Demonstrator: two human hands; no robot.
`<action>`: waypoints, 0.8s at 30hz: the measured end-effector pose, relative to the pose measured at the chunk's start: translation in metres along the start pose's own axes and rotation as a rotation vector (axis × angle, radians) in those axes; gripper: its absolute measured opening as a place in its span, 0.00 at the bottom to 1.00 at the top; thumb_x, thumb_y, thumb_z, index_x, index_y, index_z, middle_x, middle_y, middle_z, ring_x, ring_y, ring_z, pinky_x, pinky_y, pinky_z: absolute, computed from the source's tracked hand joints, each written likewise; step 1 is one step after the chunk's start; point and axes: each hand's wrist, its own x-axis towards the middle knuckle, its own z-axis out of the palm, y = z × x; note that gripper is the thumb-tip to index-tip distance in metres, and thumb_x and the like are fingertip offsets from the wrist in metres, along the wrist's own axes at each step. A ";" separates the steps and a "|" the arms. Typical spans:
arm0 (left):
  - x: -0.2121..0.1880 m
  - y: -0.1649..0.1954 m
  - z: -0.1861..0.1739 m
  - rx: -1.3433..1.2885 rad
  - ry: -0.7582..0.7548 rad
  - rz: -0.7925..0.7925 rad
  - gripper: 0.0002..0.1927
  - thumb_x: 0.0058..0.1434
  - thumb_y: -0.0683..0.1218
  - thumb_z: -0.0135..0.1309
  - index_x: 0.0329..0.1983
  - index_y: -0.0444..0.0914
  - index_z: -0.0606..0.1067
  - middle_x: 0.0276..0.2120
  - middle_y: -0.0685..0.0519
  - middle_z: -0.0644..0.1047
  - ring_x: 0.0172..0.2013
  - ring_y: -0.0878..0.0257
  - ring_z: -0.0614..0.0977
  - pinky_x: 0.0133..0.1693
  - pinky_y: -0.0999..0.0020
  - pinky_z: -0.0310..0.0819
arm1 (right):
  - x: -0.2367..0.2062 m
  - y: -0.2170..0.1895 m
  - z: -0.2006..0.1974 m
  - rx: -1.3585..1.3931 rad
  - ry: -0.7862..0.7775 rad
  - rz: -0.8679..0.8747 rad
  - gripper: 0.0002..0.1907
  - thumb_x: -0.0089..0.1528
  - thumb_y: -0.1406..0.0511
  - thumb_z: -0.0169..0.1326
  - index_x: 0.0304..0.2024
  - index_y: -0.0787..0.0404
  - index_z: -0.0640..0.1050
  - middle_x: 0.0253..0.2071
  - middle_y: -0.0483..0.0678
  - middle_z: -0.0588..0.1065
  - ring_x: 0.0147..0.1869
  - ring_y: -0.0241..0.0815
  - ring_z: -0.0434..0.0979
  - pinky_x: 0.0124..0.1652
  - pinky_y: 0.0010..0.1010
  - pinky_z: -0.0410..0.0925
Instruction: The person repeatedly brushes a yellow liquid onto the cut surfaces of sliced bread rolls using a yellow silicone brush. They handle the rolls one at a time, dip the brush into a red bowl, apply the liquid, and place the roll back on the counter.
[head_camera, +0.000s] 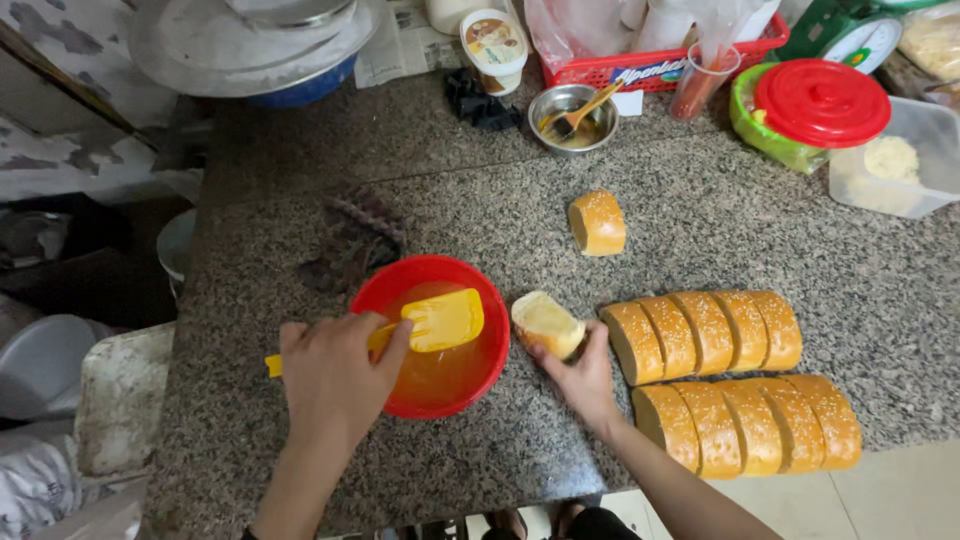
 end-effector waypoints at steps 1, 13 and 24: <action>-0.002 -0.004 0.001 -0.018 0.016 0.015 0.16 0.61 0.57 0.57 0.28 0.42 0.81 0.21 0.50 0.79 0.26 0.54 0.80 0.41 0.55 0.62 | -0.010 -0.002 -0.008 -0.139 -0.009 -0.026 0.40 0.54 0.61 0.69 0.59 0.64 0.60 0.48 0.57 0.76 0.52 0.49 0.80 0.51 0.38 0.72; 0.004 -0.014 0.012 0.094 0.011 0.121 0.16 0.60 0.55 0.58 0.23 0.41 0.78 0.20 0.52 0.78 0.27 0.55 0.80 0.43 0.55 0.62 | 0.009 -0.079 -0.006 -1.127 -0.460 0.077 0.61 0.53 0.47 0.67 0.75 0.44 0.41 0.68 0.58 0.59 0.70 0.58 0.61 0.64 0.57 0.57; 0.025 0.028 0.062 0.271 -0.316 0.112 0.10 0.61 0.46 0.54 0.25 0.47 0.82 0.24 0.52 0.81 0.30 0.59 0.82 0.48 0.55 0.62 | 0.050 -0.079 -0.068 0.251 -0.304 0.464 0.49 0.54 0.61 0.53 0.75 0.42 0.47 0.62 0.52 0.67 0.67 0.50 0.69 0.59 0.52 0.64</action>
